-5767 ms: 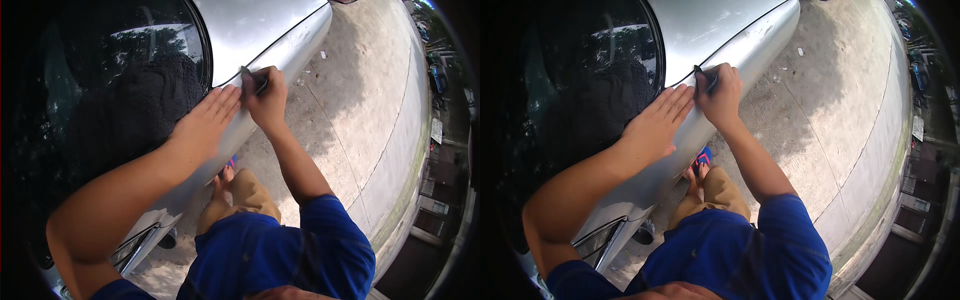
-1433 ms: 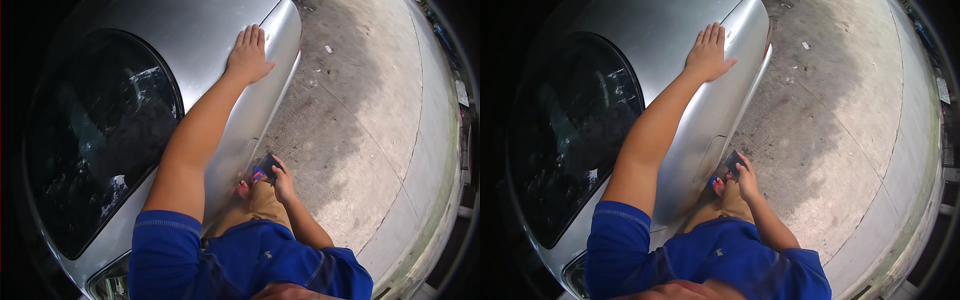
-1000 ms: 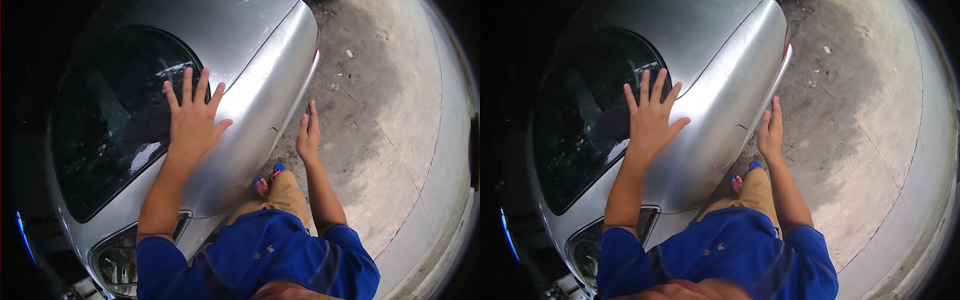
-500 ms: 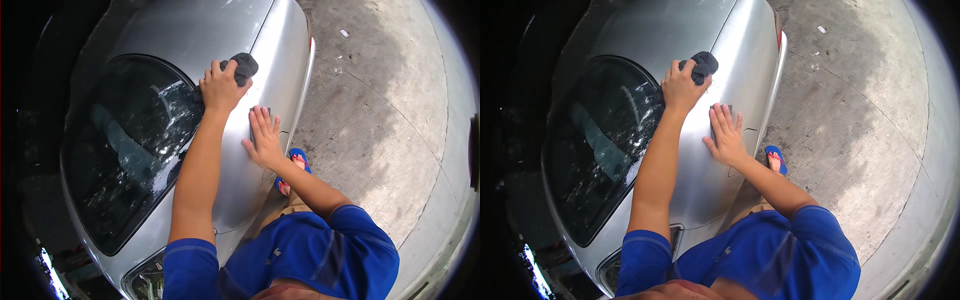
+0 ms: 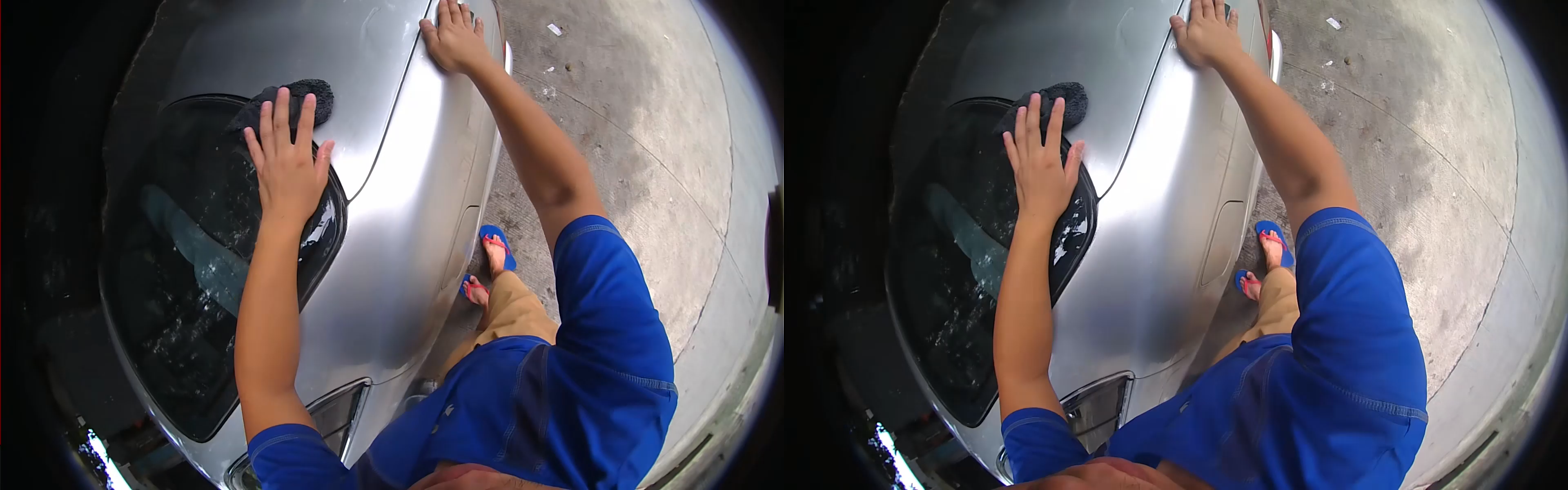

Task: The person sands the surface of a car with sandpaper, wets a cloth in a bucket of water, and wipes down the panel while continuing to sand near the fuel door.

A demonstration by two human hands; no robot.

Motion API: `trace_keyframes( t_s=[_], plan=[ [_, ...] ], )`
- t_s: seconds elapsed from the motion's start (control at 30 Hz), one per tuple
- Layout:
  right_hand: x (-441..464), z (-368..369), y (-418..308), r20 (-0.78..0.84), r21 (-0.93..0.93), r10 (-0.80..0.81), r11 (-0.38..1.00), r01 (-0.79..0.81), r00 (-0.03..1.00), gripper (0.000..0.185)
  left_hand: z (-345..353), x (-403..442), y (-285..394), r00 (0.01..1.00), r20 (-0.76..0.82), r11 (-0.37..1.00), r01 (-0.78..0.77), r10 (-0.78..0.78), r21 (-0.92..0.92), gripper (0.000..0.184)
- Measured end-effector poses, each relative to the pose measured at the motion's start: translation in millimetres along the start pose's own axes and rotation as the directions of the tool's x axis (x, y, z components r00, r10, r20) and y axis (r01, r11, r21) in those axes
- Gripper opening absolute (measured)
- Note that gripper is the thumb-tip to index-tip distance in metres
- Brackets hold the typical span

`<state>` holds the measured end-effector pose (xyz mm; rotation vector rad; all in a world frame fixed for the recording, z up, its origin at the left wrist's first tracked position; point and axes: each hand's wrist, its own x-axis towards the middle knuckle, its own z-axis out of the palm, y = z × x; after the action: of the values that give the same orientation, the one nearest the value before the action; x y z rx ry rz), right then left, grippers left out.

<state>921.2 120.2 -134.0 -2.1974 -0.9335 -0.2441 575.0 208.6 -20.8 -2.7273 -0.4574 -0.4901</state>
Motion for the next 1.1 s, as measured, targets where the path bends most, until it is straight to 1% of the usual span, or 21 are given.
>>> trace_keyframes(
  t_s=[0.03,0.1,0.13,0.2,0.3,0.33,0.37,0.4,0.43,0.5,0.53,0.57,0.7,0.73,0.83,0.87,0.93,1.0,1.03,1.07,1.1],
  plan=[
    [-36,3,-16,-0.055,0.049,-0.074,0.996,0.076,0.996,0.077,2,-3,15,0.992,0.076,0.986,-0.085,0.096,-0.142,0.070],
    [-170,-29,-82,0.104,0.097,-0.200,0.977,0.190,0.974,0.077,13,-1,26,0.960,0.204,0.952,-0.132,0.192,-0.275,0.070],
    [-246,-39,-110,0.184,0.161,-0.297,0.950,0.269,0.937,0.078,17,-2,26,0.965,0.217,0.932,-0.061,0.146,-0.358,0.072],
    [-229,-38,-93,0.092,0.167,-0.264,0.955,0.246,0.960,0.078,20,0,19,0.966,0.251,0.868,0.073,0.061,-0.491,0.078],
    [-194,-27,-59,-0.007,0.240,-0.164,0.957,0.161,0.987,0.078,15,-7,39,0.932,0.275,0.962,-0.186,0.237,-0.199,0.082],
    [-126,-12,-23,-0.087,0.256,-0.045,0.964,0.066,0.995,0.079,15,-5,45,0.929,0.283,0.963,-0.190,0.240,-0.190,0.084],
    [-65,-24,9,0.048,0.329,0.026,0.943,-0.041,0.998,0.081,16,-5,48,0.927,0.290,0.963,-0.184,0.236,-0.195,0.083],
    [-39,-28,24,0.101,0.335,0.071,0.937,-0.101,0.992,0.081,15,-5,48,0.922,0.305,0.962,-0.185,0.240,-0.201,0.083],
    [-50,-27,17,0.089,0.346,0.069,0.933,-0.095,0.994,0.081,14,-3,49,0.916,0.317,0.961,-0.186,0.245,-0.205,0.082],
    [-159,-25,-37,-0.004,0.364,0.002,0.932,0.000,1.000,0.082,15,-6,54,0.922,0.310,0.964,-0.172,0.230,-0.205,0.082],
    [-226,-28,-62,0.037,0.387,-0.021,0.922,0.005,0.999,0.082,19,0,62,0.930,0.290,0.966,-0.173,0.224,-0.193,0.082],
    [-314,-31,-96,0.162,0.425,-0.060,0.905,-0.015,0.985,0.083,28,7,68,0.941,0.260,0.969,-0.174,0.215,-0.174,0.082],
    [-367,-31,-71,0.175,0.416,-0.199,0.902,0.111,0.964,0.083,39,20,88,0.961,0.182,0.969,-0.176,0.207,-0.175,0.085],
    [-307,-31,-50,0.082,0.443,-0.115,0.894,0.067,0.990,0.082,38,17,91,0.965,0.173,0.969,-0.164,0.196,-0.184,0.084],
    [-170,-5,2,-0.154,0.456,-0.031,0.884,0.099,0.988,0.074,39,2,87,0.966,0.134,0.964,-0.195,0.220,-0.179,0.084],
    [-156,5,11,-0.206,0.453,-0.009,0.885,0.104,0.979,0.070,41,-2,85,0.964,0.135,0.961,-0.201,0.228,-0.190,0.084],
    [-215,2,-12,-0.088,0.493,-0.004,0.869,0.047,0.996,0.074,49,7,81,0.961,0.113,0.952,-0.226,0.253,-0.205,0.083],
    [-309,-17,-58,-0.010,0.516,-0.031,0.856,0.031,0.999,0.080,50,9,82,0.964,0.112,0.956,-0.215,0.240,-0.200,0.083],
    [-384,-22,-86,0.102,0.544,-0.121,0.838,0.047,0.987,0.080,49,9,81,0.964,0.114,0.957,-0.213,0.238,-0.198,0.083],
    [-465,-20,-112,0.153,0.589,-0.194,0.805,0.068,0.969,0.079,49,7,79,0.964,0.108,0.956,-0.221,0.245,-0.195,0.082],
    [-484,-17,-113,0.145,0.593,-0.189,0.802,0.068,0.971,0.078,50,6,76,0.961,0.103,0.953,-0.232,0.256,-0.196,0.082]
  ],
)
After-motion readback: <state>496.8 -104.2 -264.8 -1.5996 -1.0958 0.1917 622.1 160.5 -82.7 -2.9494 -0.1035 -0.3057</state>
